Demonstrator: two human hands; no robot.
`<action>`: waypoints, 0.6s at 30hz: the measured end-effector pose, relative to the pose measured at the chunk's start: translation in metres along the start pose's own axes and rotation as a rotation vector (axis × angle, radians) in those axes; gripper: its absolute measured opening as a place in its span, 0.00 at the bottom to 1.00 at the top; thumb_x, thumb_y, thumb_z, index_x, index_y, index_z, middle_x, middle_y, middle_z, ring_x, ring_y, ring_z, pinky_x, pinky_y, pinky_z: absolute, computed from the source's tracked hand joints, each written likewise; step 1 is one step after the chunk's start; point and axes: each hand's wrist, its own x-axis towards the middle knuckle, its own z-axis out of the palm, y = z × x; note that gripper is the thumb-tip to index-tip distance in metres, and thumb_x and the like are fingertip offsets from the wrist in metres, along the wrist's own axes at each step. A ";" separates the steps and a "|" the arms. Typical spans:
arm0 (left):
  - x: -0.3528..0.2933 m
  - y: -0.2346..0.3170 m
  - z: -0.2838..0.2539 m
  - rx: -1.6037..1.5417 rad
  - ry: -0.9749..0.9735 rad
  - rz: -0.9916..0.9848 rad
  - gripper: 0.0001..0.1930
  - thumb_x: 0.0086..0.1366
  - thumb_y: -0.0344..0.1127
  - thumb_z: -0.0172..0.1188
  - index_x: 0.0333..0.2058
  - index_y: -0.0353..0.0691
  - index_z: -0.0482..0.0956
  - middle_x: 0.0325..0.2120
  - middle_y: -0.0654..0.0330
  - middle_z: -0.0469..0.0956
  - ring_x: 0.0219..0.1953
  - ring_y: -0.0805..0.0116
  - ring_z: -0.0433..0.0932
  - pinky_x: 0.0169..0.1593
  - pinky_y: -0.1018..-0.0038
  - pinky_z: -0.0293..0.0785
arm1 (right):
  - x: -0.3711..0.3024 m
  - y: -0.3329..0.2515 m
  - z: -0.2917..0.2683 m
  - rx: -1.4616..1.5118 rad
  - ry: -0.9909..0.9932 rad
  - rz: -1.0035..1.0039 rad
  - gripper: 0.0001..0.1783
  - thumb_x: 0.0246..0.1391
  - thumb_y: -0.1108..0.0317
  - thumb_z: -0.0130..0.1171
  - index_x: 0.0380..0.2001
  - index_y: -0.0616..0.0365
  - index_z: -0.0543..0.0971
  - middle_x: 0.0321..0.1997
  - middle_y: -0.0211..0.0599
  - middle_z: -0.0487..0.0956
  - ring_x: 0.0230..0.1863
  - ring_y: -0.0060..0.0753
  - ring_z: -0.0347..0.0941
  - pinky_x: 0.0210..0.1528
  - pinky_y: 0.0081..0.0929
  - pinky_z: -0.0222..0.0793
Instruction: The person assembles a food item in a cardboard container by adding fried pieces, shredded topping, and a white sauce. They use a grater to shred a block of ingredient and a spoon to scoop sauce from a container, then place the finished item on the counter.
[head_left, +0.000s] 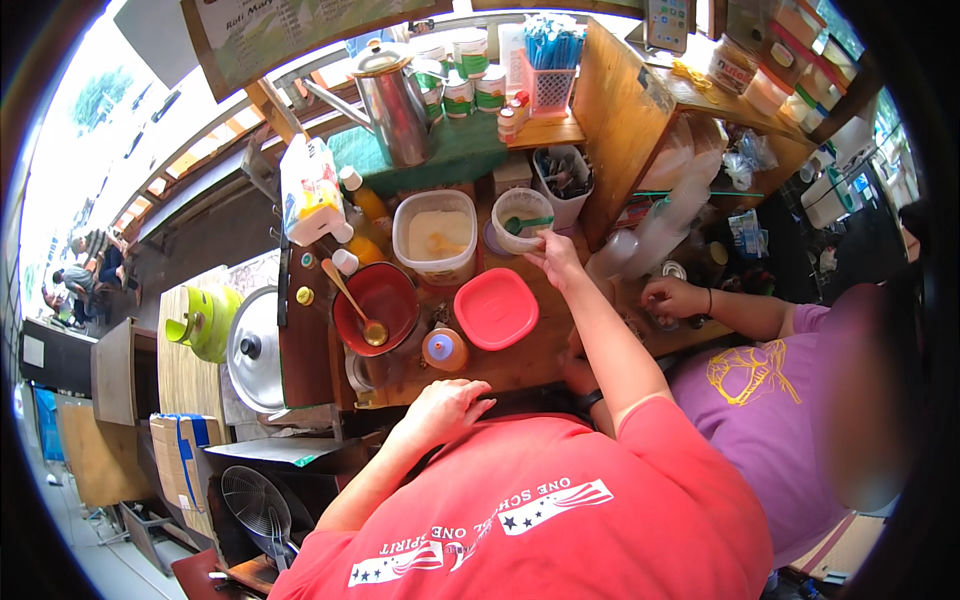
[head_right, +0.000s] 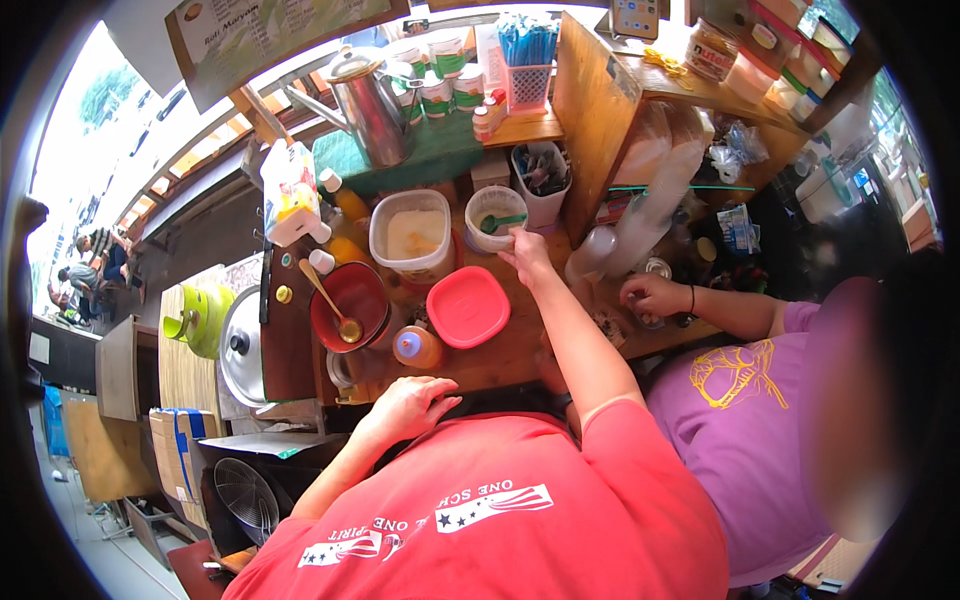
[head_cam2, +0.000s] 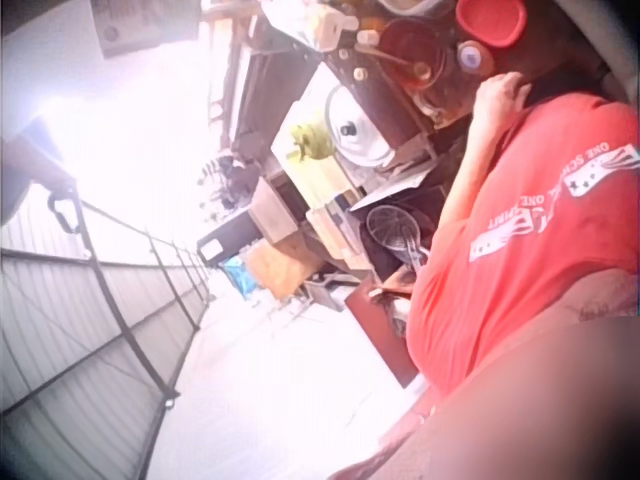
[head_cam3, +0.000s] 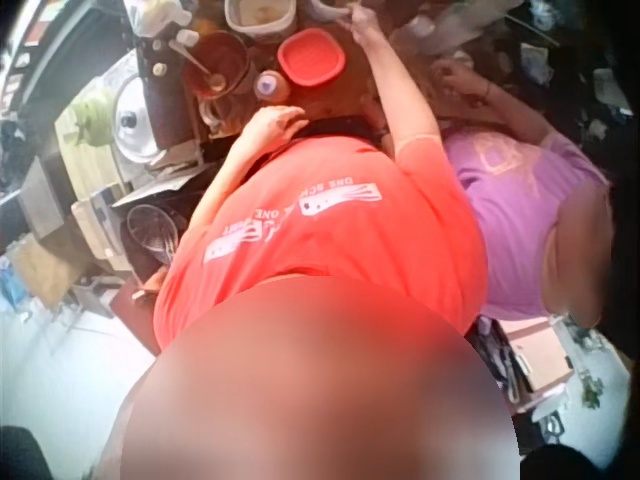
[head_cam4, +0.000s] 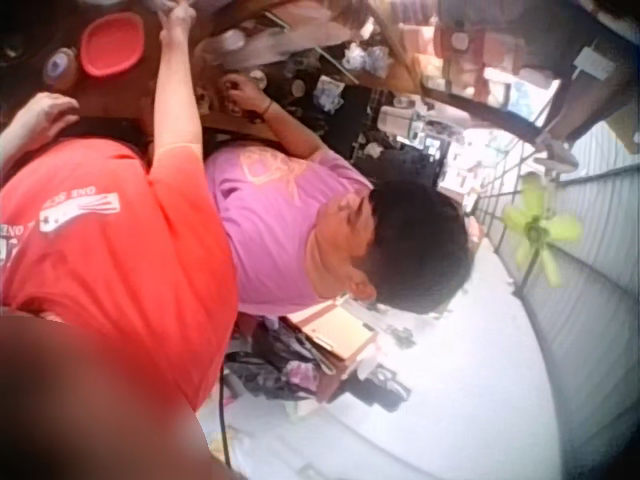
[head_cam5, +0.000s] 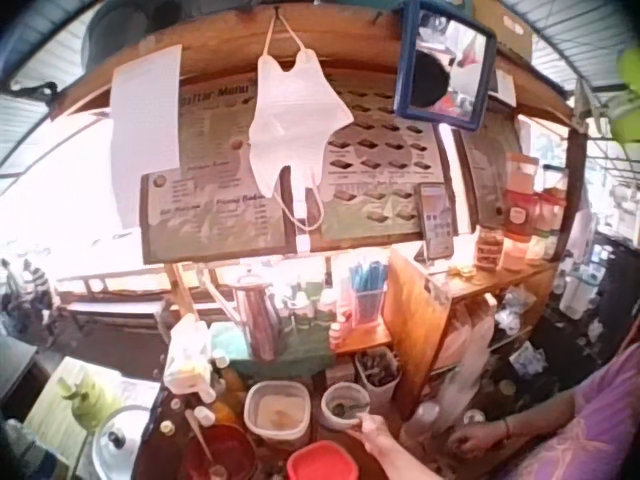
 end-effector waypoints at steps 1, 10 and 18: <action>-0.003 -0.001 0.000 -0.008 -0.005 -0.010 0.16 0.69 0.43 0.64 0.46 0.36 0.84 0.39 0.47 0.86 0.42 0.46 0.85 0.46 0.58 0.81 | 0.012 0.008 0.003 -0.029 0.010 0.017 0.20 0.67 0.63 0.54 0.56 0.66 0.75 0.51 0.44 0.77 0.54 0.44 0.77 0.58 0.46 0.78; -0.026 -0.005 0.002 -0.058 -0.096 -0.100 0.17 0.70 0.44 0.62 0.47 0.36 0.83 0.41 0.46 0.85 0.44 0.45 0.84 0.48 0.56 0.81 | 0.055 0.032 0.018 -0.417 0.045 0.136 0.34 0.66 0.59 0.59 0.69 0.62 0.64 0.69 0.52 0.64 0.63 0.66 0.67 0.61 0.62 0.71; -0.028 0.001 -0.005 -0.201 -0.303 -0.115 0.21 0.68 0.48 0.65 0.51 0.37 0.84 0.38 0.46 0.86 0.39 0.47 0.85 0.45 0.58 0.81 | -0.131 -0.068 0.021 -0.352 -0.384 -0.024 0.28 0.66 0.58 0.61 0.62 0.64 0.76 0.66 0.45 0.76 0.62 0.39 0.75 0.62 0.35 0.72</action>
